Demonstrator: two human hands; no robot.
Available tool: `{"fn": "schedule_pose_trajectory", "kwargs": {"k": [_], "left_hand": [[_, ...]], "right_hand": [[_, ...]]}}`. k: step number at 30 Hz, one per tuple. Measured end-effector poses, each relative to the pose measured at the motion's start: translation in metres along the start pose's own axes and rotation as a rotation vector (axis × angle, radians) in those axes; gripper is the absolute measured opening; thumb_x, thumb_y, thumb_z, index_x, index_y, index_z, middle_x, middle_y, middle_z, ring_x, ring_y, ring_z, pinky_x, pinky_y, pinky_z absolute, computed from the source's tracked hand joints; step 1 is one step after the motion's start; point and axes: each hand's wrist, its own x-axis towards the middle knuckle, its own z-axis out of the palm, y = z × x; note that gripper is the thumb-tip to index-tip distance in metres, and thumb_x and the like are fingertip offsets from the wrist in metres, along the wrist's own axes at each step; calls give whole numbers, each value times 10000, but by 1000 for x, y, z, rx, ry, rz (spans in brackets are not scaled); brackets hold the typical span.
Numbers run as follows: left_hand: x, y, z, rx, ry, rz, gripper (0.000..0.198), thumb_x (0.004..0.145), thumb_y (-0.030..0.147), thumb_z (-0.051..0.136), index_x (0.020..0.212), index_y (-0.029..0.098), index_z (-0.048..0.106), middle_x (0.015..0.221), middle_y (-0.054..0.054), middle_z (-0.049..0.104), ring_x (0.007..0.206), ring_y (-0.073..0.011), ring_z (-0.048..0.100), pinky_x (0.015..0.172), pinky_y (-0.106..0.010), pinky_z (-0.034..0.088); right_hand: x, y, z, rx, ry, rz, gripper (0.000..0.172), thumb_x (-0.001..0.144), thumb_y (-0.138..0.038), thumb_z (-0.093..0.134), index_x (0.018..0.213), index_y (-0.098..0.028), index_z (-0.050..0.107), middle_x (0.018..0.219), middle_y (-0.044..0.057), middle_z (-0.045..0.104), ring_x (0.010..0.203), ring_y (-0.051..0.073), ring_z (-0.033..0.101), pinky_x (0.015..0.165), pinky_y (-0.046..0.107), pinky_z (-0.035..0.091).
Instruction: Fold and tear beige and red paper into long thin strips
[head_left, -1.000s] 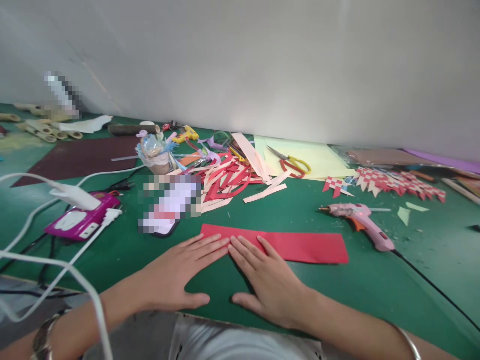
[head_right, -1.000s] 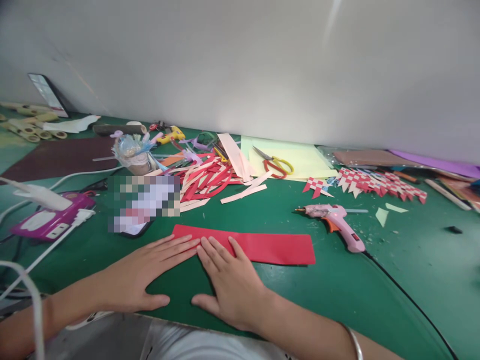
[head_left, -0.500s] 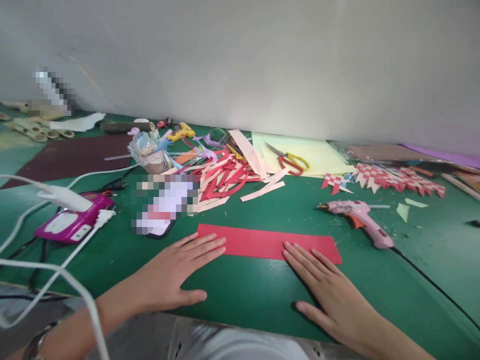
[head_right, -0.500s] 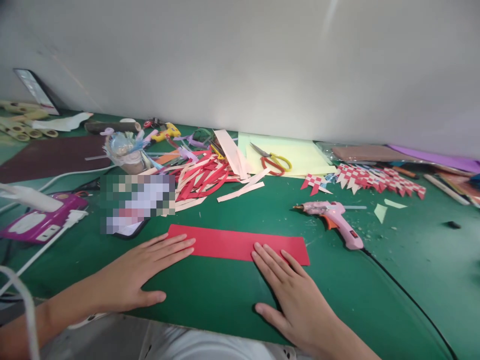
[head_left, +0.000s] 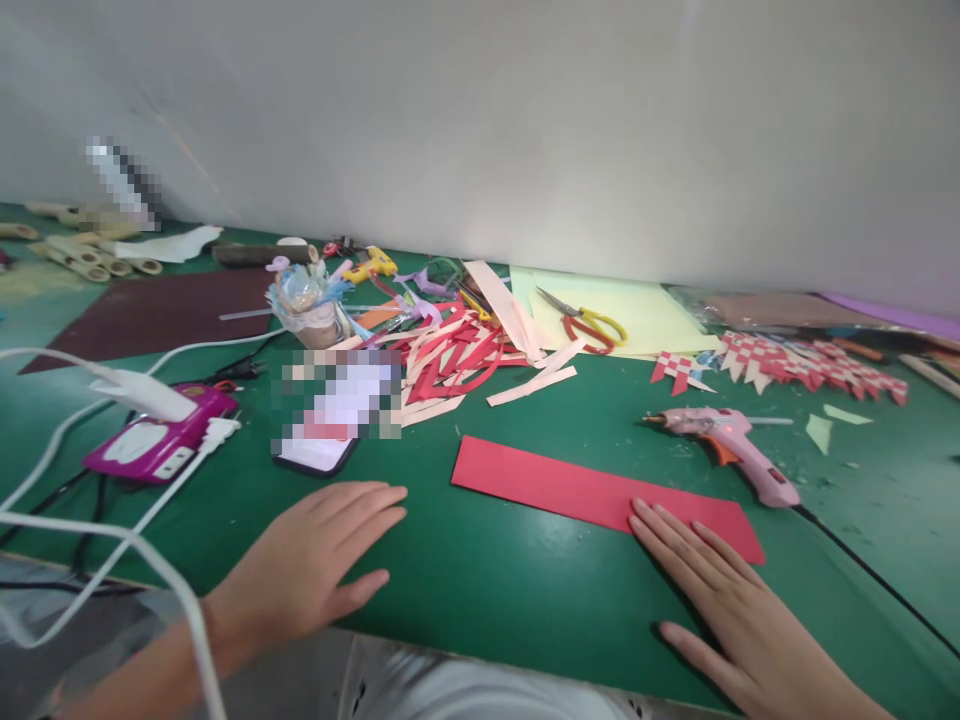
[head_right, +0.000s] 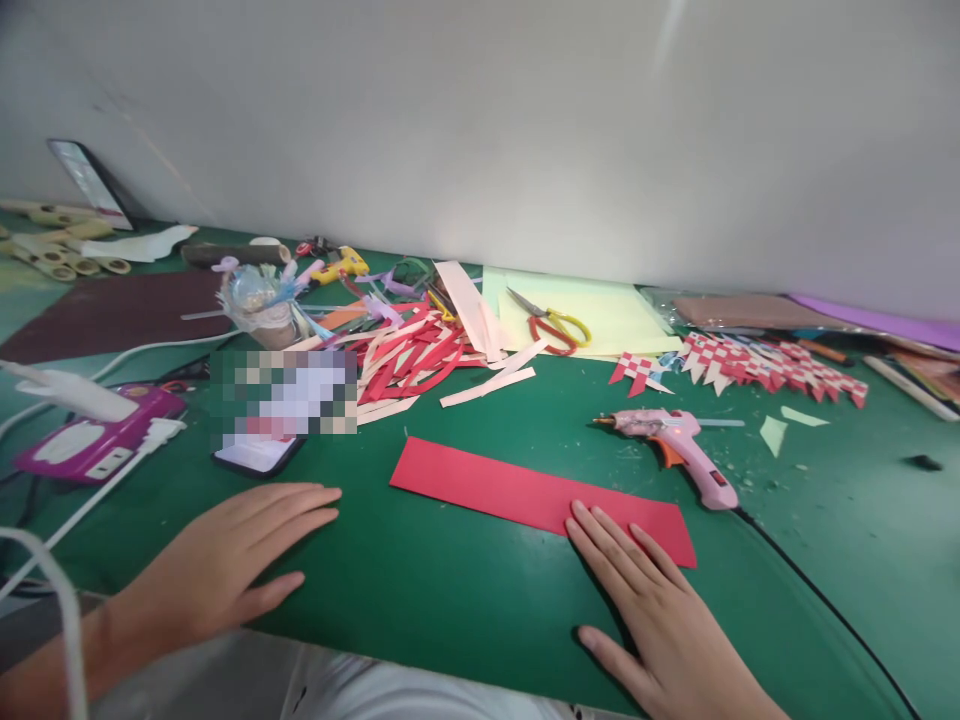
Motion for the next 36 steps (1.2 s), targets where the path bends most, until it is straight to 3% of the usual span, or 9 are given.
{"fn": "schedule_pose_trajectory", "kwargs": {"k": [3, 6, 12, 19, 26, 28, 30, 33, 36], "left_hand": [[28, 26, -1, -46, 18, 117, 557, 880, 421, 410, 1385, 217, 297, 1367, -40, 432, 1217, -215, 421, 1026, -318, 314], [53, 51, 5, -141, -76, 180, 704, 863, 551, 370, 1430, 207, 135, 1447, -43, 289, 1301, -227, 305, 1073, -353, 244], [72, 63, 17, -243, -216, 117, 788, 796, 685, 320, 1427, 255, 128, 1474, -32, 180, 1337, -270, 219, 1087, -450, 156], [61, 46, 17, -259, -206, 104, 783, 796, 658, 380, 1426, 282, 105, 1461, -12, 234, 1326, -234, 259, 1096, -399, 158], [8, 30, 12, -132, -133, -18, 817, 805, 584, 463, 1435, 253, 61, 1445, -26, 289, 1295, -219, 327, 1067, -312, 254], [1, 29, 6, -110, -96, -31, 792, 815, 547, 480, 1434, 240, 93, 1431, -31, 323, 1274, -214, 363, 1056, -296, 274], [5, 29, -1, -113, -82, -45, 656, 836, 501, 476, 1401, 270, 238, 1383, -10, 411, 1224, -207, 428, 1026, -292, 319], [30, 32, -6, -105, -60, -150, 383, 873, 417, 443, 1224, 276, 502, 1259, -5, 540, 1129, -202, 503, 964, -307, 377], [63, 38, -5, -101, -43, -205, 469, 844, 424, 495, 1258, 205, 466, 1269, -70, 511, 1131, -230, 474, 927, -335, 396]], "right_hand": [[8, -5, -3, 43, -16, -24, 778, 839, -433, 436, 1447, -205, 6, 1430, 87, 301, 1279, 252, 349, 956, 424, 392], [26, -15, -5, 136, -76, -86, 764, 848, -461, 424, 1445, -204, 23, 1442, 88, 276, 1303, 255, 301, 999, 435, 344], [61, -34, -7, 208, -128, -143, 680, 845, -546, 397, 1426, -304, 139, 1476, 65, 179, 1335, 284, 211, 1021, 518, 266], [28, -5, 1, 115, -124, 24, 678, 884, -448, 371, 1441, -263, 31, 1467, 25, 216, 1330, 227, 245, 1044, 469, 249], [-6, 18, 1, 14, -9, 110, 693, 861, -410, 408, 1442, -256, 63, 1421, 58, 339, 1258, 257, 382, 1015, 484, 258], [-3, 20, -2, 4, 2, 107, 636, 869, -399, 401, 1430, -274, 129, 1399, 54, 383, 1229, 254, 423, 1027, 500, 224], [6, 22, -6, -5, 56, 106, 553, 875, -384, 398, 1393, -274, 239, 1360, 61, 441, 1188, 247, 466, 1042, 509, 188], [33, 20, -12, 8, 185, 82, 462, 874, -358, 424, 1310, -219, 361, 1306, 96, 481, 1182, 233, 461, 1047, 464, 211], [65, 13, -16, 47, 151, 3, 465, 869, -353, 453, 1300, -201, 360, 1306, 112, 465, 1198, 235, 426, 1027, 452, 245]]}}
